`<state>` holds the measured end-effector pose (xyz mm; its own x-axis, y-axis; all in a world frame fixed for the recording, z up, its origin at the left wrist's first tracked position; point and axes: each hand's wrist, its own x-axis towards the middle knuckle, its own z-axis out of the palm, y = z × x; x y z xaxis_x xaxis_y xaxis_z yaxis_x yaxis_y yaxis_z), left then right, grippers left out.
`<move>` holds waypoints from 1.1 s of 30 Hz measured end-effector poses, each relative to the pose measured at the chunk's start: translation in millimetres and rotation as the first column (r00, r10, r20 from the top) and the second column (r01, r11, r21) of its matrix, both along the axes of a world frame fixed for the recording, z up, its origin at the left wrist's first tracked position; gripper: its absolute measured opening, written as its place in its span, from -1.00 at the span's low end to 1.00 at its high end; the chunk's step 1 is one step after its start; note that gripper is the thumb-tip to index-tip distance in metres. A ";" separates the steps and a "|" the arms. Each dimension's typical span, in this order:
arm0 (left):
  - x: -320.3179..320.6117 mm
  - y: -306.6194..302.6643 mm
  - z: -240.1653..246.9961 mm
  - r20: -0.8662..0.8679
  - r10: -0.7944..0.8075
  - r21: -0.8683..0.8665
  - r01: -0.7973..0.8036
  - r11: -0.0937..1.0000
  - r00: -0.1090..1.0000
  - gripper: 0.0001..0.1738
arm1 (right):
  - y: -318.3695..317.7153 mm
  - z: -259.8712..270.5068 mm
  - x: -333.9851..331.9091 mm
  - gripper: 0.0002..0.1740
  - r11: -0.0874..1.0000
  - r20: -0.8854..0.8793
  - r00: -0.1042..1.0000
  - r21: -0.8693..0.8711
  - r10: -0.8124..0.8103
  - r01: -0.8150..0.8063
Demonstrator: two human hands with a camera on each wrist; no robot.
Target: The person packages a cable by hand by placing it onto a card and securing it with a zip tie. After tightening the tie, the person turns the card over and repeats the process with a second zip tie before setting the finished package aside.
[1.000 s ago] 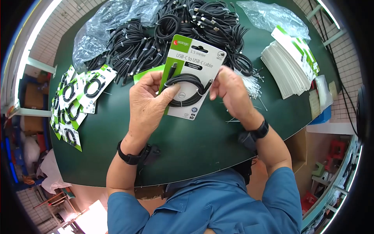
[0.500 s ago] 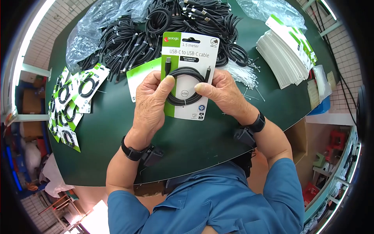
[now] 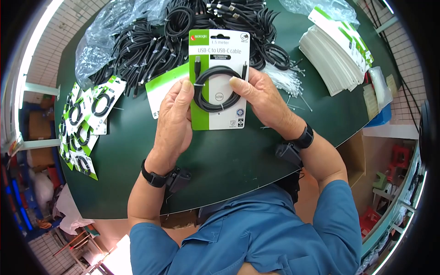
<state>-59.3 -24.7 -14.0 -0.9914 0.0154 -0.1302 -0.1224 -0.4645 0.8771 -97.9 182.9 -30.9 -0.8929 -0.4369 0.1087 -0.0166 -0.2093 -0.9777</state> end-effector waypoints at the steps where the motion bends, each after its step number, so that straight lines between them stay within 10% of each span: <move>1: -0.4 -5.4 -4.1 0.013 -0.020 -0.019 0.021 1.000 1.000 -0.46 | 1.2 1.0 0.5 -0.52 1.000 0.028 1.000 -0.006 0.012 -0.012; 3: -1.3 -7.2 -5.9 0.023 -0.039 -0.037 0.040 0.999 0.999 -0.38 | 3.7 2.7 0.7 -0.52 0.999 0.094 0.995 -0.023 0.037 -0.035; 6: 2.8 -0.3 1.2 -0.453 0.088 -0.510 -0.339 0.790 0.887 -0.33 | 7.3 7.9 0.2 -0.51 0.996 0.080 0.993 0.033 0.081 -0.084; 10: 3.3 -0.1 0.8 -0.502 -0.138 -0.630 -0.251 0.735 0.854 -0.47 | 3.5 8.3 3.5 -0.50 0.990 0.027 0.994 0.086 0.110 -0.112; 31: 12.3 16.6 -1.2 -0.412 0.112 -0.531 -0.339 0.776 0.904 -0.83 | -9.2 1.8 7.4 -0.44 0.972 -0.069 0.990 0.210 0.120 -0.104; 33: 12.3 35.4 9.2 -0.458 0.244 -0.239 -0.382 0.893 0.855 -0.67 | -7.3 5.3 3.3 -0.45 0.983 -0.060 0.995 0.172 0.081 -0.070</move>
<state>-47.0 10.7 -4.8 -0.8993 -0.2770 0.3384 0.3801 -0.1123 0.9181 -94.5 175.6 -25.6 -0.8501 -0.5198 0.0849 -0.0728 -0.0437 -0.9964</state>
